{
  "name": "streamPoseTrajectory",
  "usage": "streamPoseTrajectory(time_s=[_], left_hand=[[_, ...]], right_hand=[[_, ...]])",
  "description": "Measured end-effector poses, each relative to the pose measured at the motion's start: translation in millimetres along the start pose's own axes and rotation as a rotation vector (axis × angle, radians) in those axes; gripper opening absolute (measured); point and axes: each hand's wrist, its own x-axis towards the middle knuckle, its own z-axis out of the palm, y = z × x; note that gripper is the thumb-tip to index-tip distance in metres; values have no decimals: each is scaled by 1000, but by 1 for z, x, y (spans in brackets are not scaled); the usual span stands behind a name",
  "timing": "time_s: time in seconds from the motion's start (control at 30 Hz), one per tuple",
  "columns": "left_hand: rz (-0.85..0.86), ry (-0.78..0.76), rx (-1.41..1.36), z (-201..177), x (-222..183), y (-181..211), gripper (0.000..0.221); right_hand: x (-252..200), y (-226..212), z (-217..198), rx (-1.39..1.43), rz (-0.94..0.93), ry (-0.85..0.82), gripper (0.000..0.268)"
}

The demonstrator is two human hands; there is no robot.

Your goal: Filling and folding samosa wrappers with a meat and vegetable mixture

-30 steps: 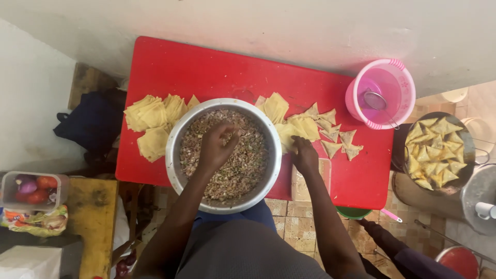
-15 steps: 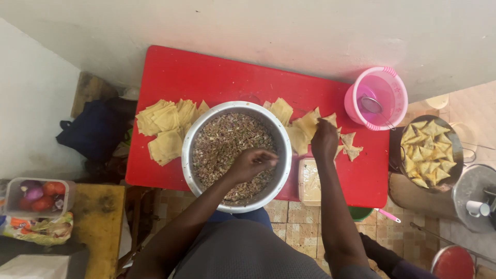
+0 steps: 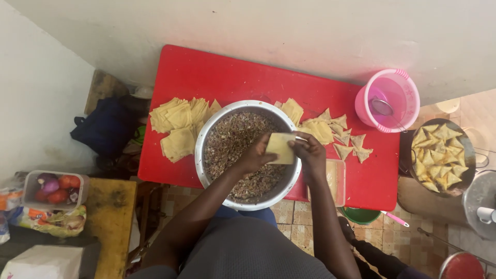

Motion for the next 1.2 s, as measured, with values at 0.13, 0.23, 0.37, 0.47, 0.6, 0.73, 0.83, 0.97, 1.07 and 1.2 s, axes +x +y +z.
streamPoseTrajectory(time_s=[0.13,0.23,0.37,0.47,0.6,0.73,0.83,0.97,1.07,1.2], left_hand=[[-66,275,182,-27,-17,23,60],[-169,278,-340,-10,-34,50,56],[-53,368,272,-22,-48,51,53],[141,431,685,-15,-56,63,46],[343,427,1300,4,-65,117,82],[265,53,738,-15,-75,103,79],[256,-133,239,-27,-86,96,97],[260,-113,295,-35,-103,75,133],[317,0,359,-46,-97,77,107],[492,174,502,-63,-99,93,97]], right_hand=[[3,3,20,-35,-35,-65,34],[3,18,31,-86,-18,-167,40],[4,9,52,-124,-257,-216,38],[2,-14,63,-247,-406,-333,36],[-12,-49,88,-418,-569,-421,15],[-8,-51,93,-408,-525,-404,21],[-3,-41,97,-276,-460,-405,25],[12,40,60,-775,-256,-389,14],[9,116,32,-1527,-118,-548,18],[4,154,25,-1681,15,-718,19]])
